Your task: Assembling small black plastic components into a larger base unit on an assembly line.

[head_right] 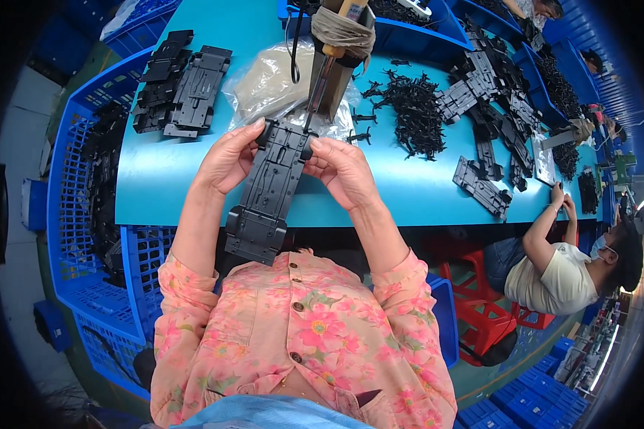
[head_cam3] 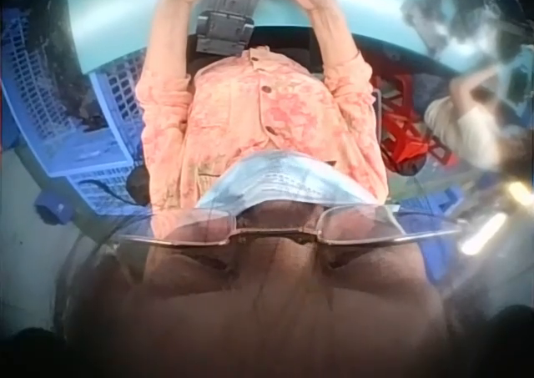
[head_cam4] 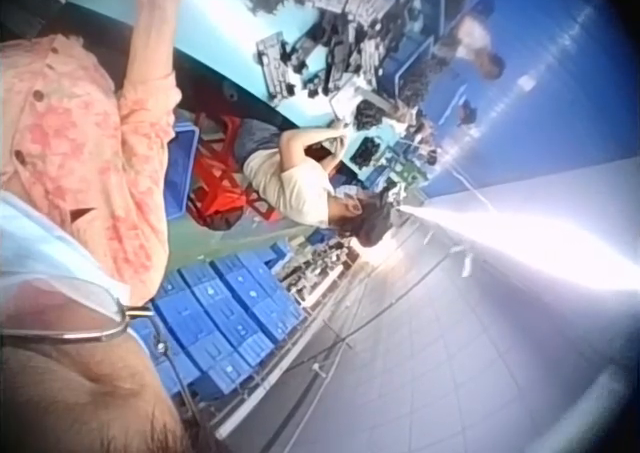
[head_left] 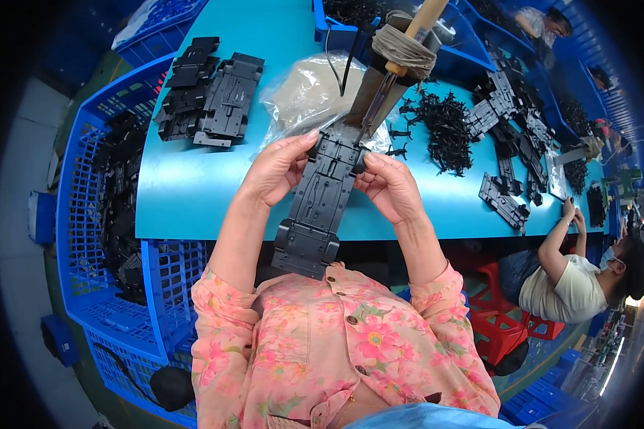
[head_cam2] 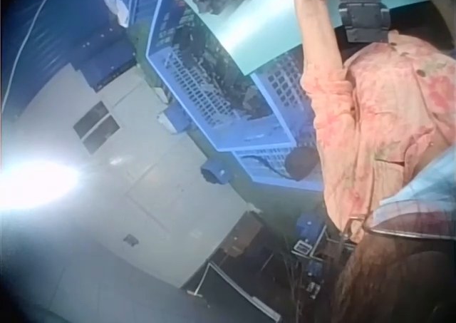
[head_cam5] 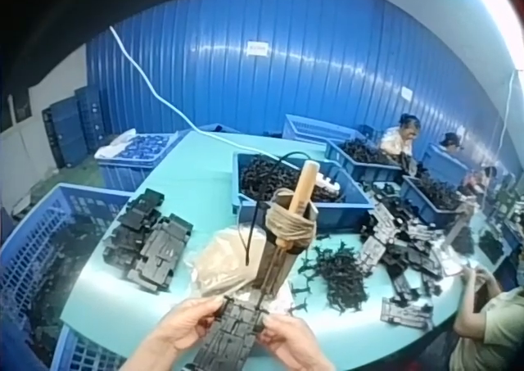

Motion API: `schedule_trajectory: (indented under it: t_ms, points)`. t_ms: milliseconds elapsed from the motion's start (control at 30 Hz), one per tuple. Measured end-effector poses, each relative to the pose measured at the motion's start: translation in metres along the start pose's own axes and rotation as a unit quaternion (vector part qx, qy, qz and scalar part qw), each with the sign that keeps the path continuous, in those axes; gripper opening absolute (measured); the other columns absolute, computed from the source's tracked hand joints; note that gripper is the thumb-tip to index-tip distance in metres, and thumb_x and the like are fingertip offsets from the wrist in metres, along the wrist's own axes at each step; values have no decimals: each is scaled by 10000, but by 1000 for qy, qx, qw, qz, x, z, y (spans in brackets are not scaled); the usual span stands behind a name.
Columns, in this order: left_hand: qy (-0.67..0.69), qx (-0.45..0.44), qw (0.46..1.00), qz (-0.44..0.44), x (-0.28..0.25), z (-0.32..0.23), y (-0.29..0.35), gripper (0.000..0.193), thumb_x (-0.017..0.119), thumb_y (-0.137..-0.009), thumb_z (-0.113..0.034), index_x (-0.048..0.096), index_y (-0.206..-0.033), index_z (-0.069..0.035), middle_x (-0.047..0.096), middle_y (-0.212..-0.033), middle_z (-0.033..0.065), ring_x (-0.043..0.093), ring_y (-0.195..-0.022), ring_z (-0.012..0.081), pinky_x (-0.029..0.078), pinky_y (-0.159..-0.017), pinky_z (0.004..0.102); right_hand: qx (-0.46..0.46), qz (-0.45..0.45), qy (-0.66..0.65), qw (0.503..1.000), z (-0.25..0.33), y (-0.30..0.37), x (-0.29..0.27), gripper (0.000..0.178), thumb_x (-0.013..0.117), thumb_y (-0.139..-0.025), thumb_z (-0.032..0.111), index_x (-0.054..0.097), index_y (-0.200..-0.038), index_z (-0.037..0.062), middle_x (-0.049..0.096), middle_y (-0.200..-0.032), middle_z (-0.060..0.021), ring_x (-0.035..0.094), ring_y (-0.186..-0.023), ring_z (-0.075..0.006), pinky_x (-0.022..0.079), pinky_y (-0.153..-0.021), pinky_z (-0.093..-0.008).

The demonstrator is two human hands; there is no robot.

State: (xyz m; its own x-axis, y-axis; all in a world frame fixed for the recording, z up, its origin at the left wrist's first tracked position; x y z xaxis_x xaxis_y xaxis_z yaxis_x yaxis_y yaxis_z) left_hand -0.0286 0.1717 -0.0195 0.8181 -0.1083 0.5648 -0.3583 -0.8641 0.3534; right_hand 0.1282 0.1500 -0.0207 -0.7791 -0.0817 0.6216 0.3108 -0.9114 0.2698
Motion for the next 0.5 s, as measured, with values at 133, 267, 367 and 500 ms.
schedule_trajectory:
  t_ms: [133,267,367,500]
  points:
    - [-19,-30,999,0,-8,10,-3,228,594,-810,-287,590,-862,-66,580,-750,-28,518,-608,28,436,-565,158,4,-4,10,1000,-2,-3,-9,202,550,-818,174,563,-918,-2,607,-832,-73,569,-726,-146,451,-688,-273]
    - [-35,-31,999,3,-5,19,-14,240,599,-803,-304,590,-855,-70,585,-745,-13,536,-626,50,447,-586,177,10,-46,2,999,-3,-6,-25,146,557,-815,177,570,-842,35,596,-742,-32,554,-670,-116,446,-639,-257]
    - [-27,-33,999,24,0,26,-23,235,591,-810,-296,594,-849,-64,594,-763,1,543,-650,58,452,-608,184,0,-61,-3,998,-1,-8,-37,148,564,-814,190,575,-836,44,592,-721,-19,547,-664,-101,443,-633,-250]
    - [-26,-23,999,39,10,22,-26,236,587,-813,-295,597,-853,-63,596,-770,3,544,-659,56,451,-617,185,-12,-73,6,997,6,-8,-41,165,562,-817,208,581,-856,49,598,-745,-20,543,-663,-101,443,-640,-252]
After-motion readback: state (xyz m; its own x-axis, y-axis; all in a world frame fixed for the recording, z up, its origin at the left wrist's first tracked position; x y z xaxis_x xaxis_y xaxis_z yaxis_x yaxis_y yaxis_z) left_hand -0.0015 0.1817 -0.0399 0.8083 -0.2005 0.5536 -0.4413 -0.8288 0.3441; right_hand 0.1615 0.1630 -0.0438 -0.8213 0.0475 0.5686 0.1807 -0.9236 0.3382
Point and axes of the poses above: each hand's wrist, its own y-axis away from the middle knuckle, its own x-axis out of the palm, z = x × y, the point moved 6 cm from there along -y, towards the middle knuckle
